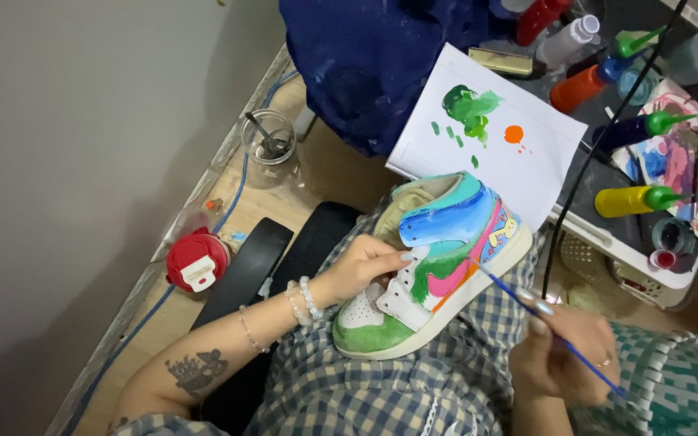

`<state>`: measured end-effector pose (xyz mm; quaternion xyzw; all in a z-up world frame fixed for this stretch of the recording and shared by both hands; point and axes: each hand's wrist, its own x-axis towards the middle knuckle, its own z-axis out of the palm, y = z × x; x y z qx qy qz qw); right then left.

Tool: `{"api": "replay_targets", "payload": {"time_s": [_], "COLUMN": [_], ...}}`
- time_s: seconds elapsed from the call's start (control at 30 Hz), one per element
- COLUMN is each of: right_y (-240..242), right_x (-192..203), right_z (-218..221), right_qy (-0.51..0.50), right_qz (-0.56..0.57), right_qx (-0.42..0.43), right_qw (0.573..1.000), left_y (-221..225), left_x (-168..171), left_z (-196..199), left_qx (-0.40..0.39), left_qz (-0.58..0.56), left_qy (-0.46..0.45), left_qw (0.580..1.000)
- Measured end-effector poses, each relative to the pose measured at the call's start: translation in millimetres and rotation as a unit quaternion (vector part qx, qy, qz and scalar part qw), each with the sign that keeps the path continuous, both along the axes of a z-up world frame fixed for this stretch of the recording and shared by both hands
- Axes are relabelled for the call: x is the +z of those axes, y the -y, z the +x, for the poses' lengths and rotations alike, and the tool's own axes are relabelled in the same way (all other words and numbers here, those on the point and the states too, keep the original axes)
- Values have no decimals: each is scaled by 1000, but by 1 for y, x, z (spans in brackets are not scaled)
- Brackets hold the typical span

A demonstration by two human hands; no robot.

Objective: Painting a colorful design on a white sneaker using a paintbrush and acrylic paints.

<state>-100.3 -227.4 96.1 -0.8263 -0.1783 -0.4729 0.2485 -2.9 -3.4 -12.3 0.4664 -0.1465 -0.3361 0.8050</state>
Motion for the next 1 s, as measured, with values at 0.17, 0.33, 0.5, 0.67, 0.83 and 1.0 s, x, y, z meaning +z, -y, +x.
{"api": "replay_targets", "payload": {"time_s": [0.17,0.33,0.5,0.67,0.83,1.0], "right_y": [18,13,15,6,7,8], "right_x": [-20,-11,-22,-17,-10,-8], "right_z": [-8,-4,-1,0,4,7], "right_qy": [-10,-25,-20,-34,-32,-44], "right_qz": [37,70,67,155,127,117], "right_qx": [-13,-23,-1,-10,-53,-28], "right_qw": [999,997,998,987,990,992], "left_y": [0,0,0,0,0,0], "left_x": [-2,-1,-3,-3,-2,-5], "left_z": [0,0,0,1,1,0], "left_qx": [0,-1,-1,0,3,3], "left_qz": [13,15,14,17,27,20], "left_qy": [9,1,6,16,16,23], "left_qw": [1000,1000,1000,1000,1000,1000]}}
